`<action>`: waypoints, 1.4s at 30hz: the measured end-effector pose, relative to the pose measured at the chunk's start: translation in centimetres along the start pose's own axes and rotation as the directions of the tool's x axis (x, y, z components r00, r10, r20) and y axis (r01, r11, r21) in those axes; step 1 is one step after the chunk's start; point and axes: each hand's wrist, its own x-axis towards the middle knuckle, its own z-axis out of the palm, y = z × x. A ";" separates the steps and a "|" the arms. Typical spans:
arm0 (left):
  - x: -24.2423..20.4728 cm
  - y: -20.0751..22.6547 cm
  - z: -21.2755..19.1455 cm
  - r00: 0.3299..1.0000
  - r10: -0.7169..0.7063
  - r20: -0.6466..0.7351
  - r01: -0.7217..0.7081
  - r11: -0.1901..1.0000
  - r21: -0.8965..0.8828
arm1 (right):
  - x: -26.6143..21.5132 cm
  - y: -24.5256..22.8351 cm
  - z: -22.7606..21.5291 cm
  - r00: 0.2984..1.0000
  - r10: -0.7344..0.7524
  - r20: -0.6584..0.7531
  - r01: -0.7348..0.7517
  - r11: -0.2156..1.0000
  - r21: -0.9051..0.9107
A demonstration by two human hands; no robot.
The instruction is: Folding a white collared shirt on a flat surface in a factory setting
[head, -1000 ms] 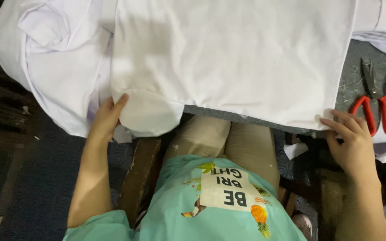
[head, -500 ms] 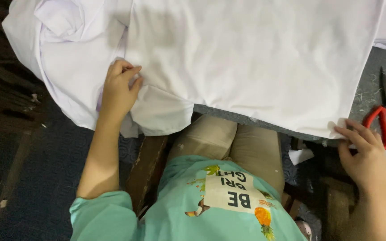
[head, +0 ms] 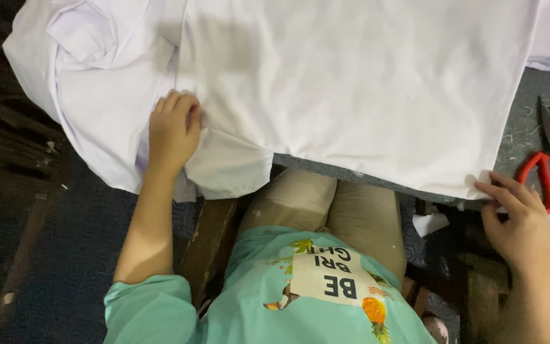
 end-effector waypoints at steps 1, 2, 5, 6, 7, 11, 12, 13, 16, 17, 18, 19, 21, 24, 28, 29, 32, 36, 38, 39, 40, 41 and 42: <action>-0.2 -0.8 -0.7 1.000 0.002 -0.001 -0.002 1.000 0.000 | 0.1 -0.1 0.0 1.000 0.001 -0.002 -0.001 1.000 -0.001; -0.4 -1.5 -1.2 0.985 -0.171 -0.002 0.165 0.949 -0.270 | 0.1 -0.2 -0.1 1.000 0.000 -0.003 0.000 1.000 0.008; -0.8 -2.6 -4.4 0.888 -0.452 0.084 0.439 0.779 -0.447 | 0.1 -0.5 -0.5 1.000 0.024 0.002 -0.025 1.000 0.017; -1.0 -2.9 -6.0 0.814 -0.571 0.106 0.566 0.739 -0.365 | 0.2 -0.6 -0.5 0.999 0.045 0.011 -0.045 0.999 0.024; -1.5 -3.0 -6.6 0.816 -0.569 0.104 0.563 0.741 -0.365 | 0.4 -0.7 -0.6 0.999 0.045 0.008 -0.045 0.999 0.025; -3.2 -4.3 -7.5 0.806 -0.592 -0.005 0.589 0.802 -0.103 | 0.5 -0.4 -0.5 1.000 -0.005 0.013 0.005 0.999 -0.032; -3.6 -4.8 -7.2 0.795 -0.607 -0.007 0.605 0.793 -0.071 | 0.4 -0.2 -0.3 1.000 0.000 0.012 0.001 1.000 -0.029; -2.6 -3.6 -7.5 0.798 -0.603 -0.007 0.601 0.796 -0.074 | 0.5 -0.1 -0.2 1.000 0.002 0.008 -0.002 1.000 -0.031; -0.8 0.2 -7.9 0.466 -0.643 0.608 0.851 0.513 -0.110 | 0.5 -0.2 0.1 1.000 -0.006 0.003 0.006 0.999 -0.054; -0.6 1.3 -7.6 0.411 -0.642 0.648 0.866 0.496 -0.057 | 0.5 -0.3 0.0 1.000 0.014 0.007 -0.013 0.999 -0.043; -0.3 2.4 -7.3 0.356 -0.638 0.683 0.876 0.483 -0.005 | 0.6 -0.5 0.0 0.999 0.034 0.008 -0.033 0.999 -0.033; -0.7 2.4 -6.9 0.359 -0.637 0.682 0.874 0.485 -0.007 | 0.5 0.2 0.0 0.999 0.034 0.005 -0.034 0.999 -0.034; -1.6 2.3 -6.1 0.403 -0.729 0.554 0.887 0.460 -0.040 | 0.3 1.3 0.0 1.000 -0.009 -0.023 0.009 1.000 0.012; -5.9 0.7 -2.8 0.635 -0.691 0.345 0.766 0.621 -0.165 | 0.7 -0.4 -1.8 0.997 0.074 -0.018 -0.073 0.996 0.045; -10.0 0.9 0.7 0.663 -0.717 0.214 0.689 0.473 -0.550 | 0.5 0.8 -0.7 0.998 0.062 -0.009 -0.061 0.997 0.050; -10.3 1.5 1.0 0.512 -0.779 0.362 0.759 0.212 -0.616 | 0.4 1.1 -0.3 0.999 0.031 0.007 -0.031 0.999 0.016; -8.2 4.0 -1.0 0.327 -0.725 0.606 0.885 0.010 -0.465 | 0.1 1.9 0.4 1.000 0.009 0.021 -0.009 1.000 -0.005; -8.3 3.2 -2.6 0.269 -0.540 0.797 0.948 0.297 -0.119 | -0.1 2.0 0.2 0.998 0.043 0.035 -0.044 0.998 0.044; -7.9 1.9 -4.0 0.225 -0.468 0.854 0.928 0.370 -0.042 | 0.2 1.2 -0.2 0.997 0.073 0.038 -0.075 0.995 0.067; -7.7 1.3 -4.7 0.168 -0.397 0.902 0.895 0.445 0.029 | 0.4 0.7 -0.4 0.994 0.104 0.043 -0.108 0.990 0.089; -7.7 0.4 -5.1 0.172 -0.397 0.902 0.894 0.447 0.027 | 0.6 0.6 -0.7 0.994 0.104 0.039 -0.107 0.990 0.089; -7.7 -0.6 -5.4 0.209 -0.263 0.942 0.883 0.465 -0.066 | 0.7 0.4 -1.0 0.994 0.109 0.021 -0.111 0.987 0.118; -7.9 -1.5 -5.9 0.242 -0.125 0.962 0.870 0.468 -0.158 | 0.9 0.2 -1.3 0.994 0.113 0.006 -0.113 0.983 0.147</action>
